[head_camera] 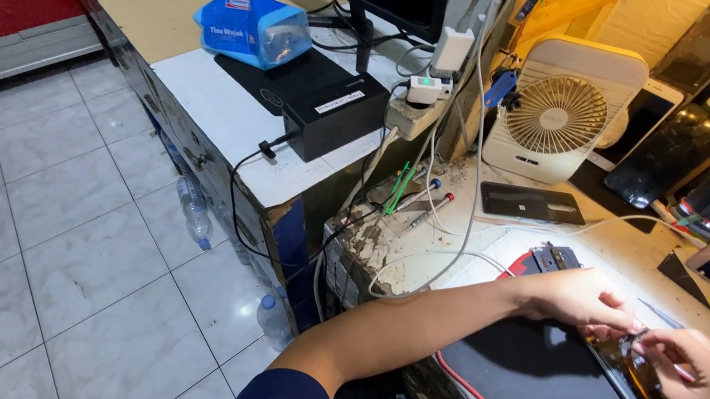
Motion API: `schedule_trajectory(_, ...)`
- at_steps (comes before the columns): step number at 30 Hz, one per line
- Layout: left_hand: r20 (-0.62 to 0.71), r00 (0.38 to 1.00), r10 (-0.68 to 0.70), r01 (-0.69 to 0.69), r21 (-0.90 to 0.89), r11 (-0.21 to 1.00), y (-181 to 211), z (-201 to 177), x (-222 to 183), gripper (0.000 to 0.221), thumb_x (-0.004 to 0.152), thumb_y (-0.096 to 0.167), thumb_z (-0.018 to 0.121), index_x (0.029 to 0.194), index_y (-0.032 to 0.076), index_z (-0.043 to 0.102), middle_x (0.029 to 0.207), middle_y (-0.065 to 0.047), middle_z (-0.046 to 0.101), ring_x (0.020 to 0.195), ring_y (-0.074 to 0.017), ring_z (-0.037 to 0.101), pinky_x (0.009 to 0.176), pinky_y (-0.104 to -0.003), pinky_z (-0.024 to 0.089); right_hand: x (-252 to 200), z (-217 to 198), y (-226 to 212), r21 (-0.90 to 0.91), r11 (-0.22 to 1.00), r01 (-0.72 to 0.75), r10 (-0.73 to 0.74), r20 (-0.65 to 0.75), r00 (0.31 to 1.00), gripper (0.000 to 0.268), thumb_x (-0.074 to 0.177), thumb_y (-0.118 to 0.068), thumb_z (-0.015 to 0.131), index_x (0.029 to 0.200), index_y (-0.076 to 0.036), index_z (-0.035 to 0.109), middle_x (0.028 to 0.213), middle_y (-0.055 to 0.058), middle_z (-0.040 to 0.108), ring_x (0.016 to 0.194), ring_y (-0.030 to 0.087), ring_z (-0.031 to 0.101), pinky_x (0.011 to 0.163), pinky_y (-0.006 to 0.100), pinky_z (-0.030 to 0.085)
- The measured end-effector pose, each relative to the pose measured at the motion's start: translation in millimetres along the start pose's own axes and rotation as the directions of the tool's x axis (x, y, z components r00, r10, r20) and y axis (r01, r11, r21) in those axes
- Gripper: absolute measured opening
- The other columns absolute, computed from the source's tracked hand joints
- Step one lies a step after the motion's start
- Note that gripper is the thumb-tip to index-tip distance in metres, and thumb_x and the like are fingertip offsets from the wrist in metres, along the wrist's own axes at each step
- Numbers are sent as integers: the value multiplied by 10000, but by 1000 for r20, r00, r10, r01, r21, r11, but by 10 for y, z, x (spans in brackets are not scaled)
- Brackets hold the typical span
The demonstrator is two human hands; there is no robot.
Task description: Connecting internal ribbon cables and assembling a mobile phone for testing and repair.
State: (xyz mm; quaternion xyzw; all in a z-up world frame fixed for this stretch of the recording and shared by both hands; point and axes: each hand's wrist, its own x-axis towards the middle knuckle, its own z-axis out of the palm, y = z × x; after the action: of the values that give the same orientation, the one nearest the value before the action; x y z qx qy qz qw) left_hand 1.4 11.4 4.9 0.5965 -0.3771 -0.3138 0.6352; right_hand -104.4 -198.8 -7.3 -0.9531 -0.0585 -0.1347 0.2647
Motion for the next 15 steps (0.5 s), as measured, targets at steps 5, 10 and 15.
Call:
schedule_trajectory(5, 18, 1000, -11, 11, 29, 1000, 80, 33, -49, 329, 885, 283, 655, 603, 127, 590, 536, 23, 519, 513, -65, 469, 516, -215, 391, 16, -35, -17, 4, 989, 151, -150, -73, 986, 95, 952, -81, 694, 986, -144, 756, 889, 20, 717, 781, 152, 670, 716, 278, 525)
schedule_trajectory(10, -56, 989, -135, 129, -97, 987, -113, 24, 102, 246, 913, 173, 705, 715, 30, 679, 572, -51, 588, 557, -62, 561, 523, -179, 519, 63, -119, -257, 83, 964, 254, -231, -218, 948, 165, 873, -8, 789, 991, -116, 749, 808, 87, 708, 795, 294, 710, 735, 388, 573)
schedule_trajectory(15, -110, 983, -145, 140, -51, 989, -114, -20, 88, 249, 921, 168, 724, 720, 22, 705, 542, -91, 587, 483, -96, 538, 483, -209, 492, 74, -164, -273, 172, 958, 229, -210, -121, 970, 110, 903, -6, 765, 977, -85, 744, 817, 68, 705, 802, 245, 700, 800, 342, 564)
